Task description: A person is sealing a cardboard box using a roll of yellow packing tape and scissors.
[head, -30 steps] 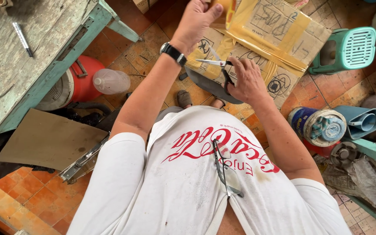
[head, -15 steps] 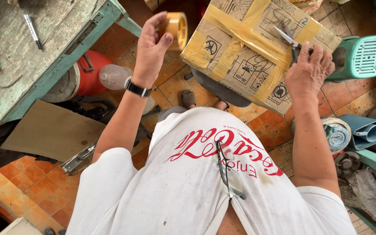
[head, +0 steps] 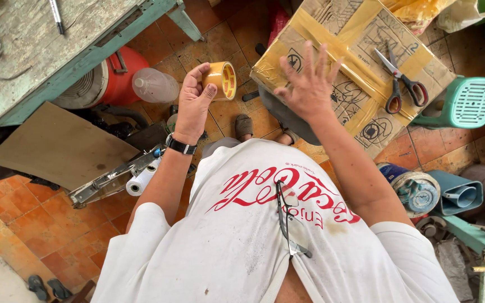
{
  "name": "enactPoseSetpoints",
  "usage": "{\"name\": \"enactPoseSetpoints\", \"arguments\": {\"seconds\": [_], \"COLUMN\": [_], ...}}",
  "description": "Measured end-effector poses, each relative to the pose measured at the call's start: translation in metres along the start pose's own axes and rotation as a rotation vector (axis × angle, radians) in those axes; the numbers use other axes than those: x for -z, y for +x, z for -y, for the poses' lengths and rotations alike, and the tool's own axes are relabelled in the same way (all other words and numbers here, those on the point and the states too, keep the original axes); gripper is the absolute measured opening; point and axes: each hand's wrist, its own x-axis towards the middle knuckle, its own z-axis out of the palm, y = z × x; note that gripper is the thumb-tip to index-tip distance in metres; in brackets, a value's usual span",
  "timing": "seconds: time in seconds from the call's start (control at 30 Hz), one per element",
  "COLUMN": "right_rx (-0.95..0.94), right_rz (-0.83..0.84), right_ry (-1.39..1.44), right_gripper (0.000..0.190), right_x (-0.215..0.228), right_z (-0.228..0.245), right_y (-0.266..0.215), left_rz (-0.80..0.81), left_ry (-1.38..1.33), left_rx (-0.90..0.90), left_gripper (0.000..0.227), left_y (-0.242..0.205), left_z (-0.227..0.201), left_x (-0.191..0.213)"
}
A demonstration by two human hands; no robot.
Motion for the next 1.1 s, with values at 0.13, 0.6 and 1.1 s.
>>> {"name": "enactPoseSetpoints", "arguments": {"seconds": [0.13, 0.6, 1.1], "right_rx": [-0.128, -0.024, 0.355], "right_rz": [0.022, -0.261, -0.714], "right_ry": [0.059, 0.017, 0.063], "right_gripper": [0.068, 0.091, 0.049], "right_x": [-0.007, -0.077, -0.122], "right_z": [-0.027, -0.029, -0.005], "right_y": [0.018, -0.002, -0.036], "left_rz": [-0.015, -0.066, -0.069], "left_ry": [0.003, -0.020, -0.085], "left_rx": [0.014, -0.013, 0.012], "left_gripper": [0.042, 0.053, 0.051], "left_y": [-0.009, -0.014, -0.011], "left_z": [0.005, 0.021, 0.027], "left_x": [0.013, 0.034, 0.036]}}
